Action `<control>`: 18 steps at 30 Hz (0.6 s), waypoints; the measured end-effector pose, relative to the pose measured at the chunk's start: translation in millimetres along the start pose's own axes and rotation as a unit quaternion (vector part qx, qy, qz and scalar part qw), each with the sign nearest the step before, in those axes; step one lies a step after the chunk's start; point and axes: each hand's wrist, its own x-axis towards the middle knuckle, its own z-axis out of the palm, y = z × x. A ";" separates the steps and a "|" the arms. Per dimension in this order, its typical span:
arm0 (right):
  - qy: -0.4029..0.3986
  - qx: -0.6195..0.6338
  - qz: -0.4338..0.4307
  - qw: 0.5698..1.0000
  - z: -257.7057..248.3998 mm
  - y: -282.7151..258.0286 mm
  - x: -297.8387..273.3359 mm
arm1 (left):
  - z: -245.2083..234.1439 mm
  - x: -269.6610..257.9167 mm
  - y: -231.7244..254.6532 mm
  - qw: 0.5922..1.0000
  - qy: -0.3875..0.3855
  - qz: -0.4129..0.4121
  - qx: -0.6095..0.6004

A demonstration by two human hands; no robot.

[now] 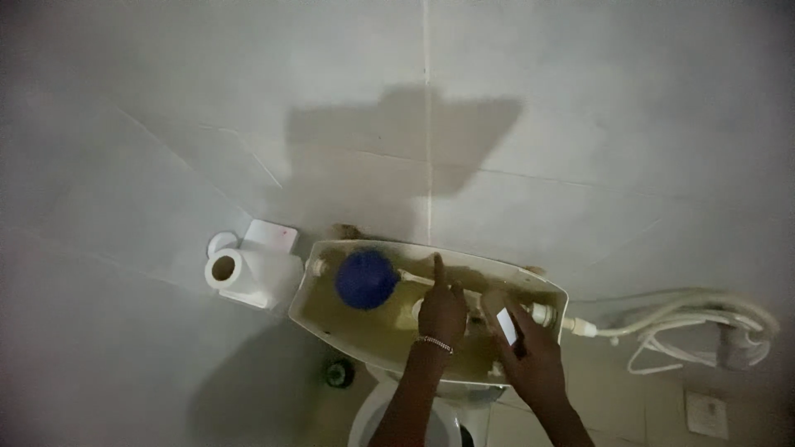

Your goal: Repairing and adjusting the internal mechanism of a toilet tank.

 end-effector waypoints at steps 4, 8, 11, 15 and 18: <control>0.017 -0.010 0.008 1.000 4.6 10.1 1.1 | 29.4 14.5 -20.8 0.986 0.163 0.019 0.020; 0.018 -0.013 -0.040 0.999 2.7 5.6 3.4 | 54.1 33.8 -54.3 0.903 0.106 -0.105 -0.402; 0.015 -0.025 -0.017 0.999 3.6 7.9 -4.0 | 63.4 26.7 -66.6 0.775 0.057 -0.171 -0.606; 0.002 -0.014 -0.002 1.000 -2.3 -3.7 -3.4 | 5.5 10.7 -48.4 0.638 0.009 -0.183 -0.748; 0.047 -0.021 -0.051 0.997 1.2 -2.7 -3.1 | -21.5 1.8 -29.8 0.538 0.022 -0.241 -0.807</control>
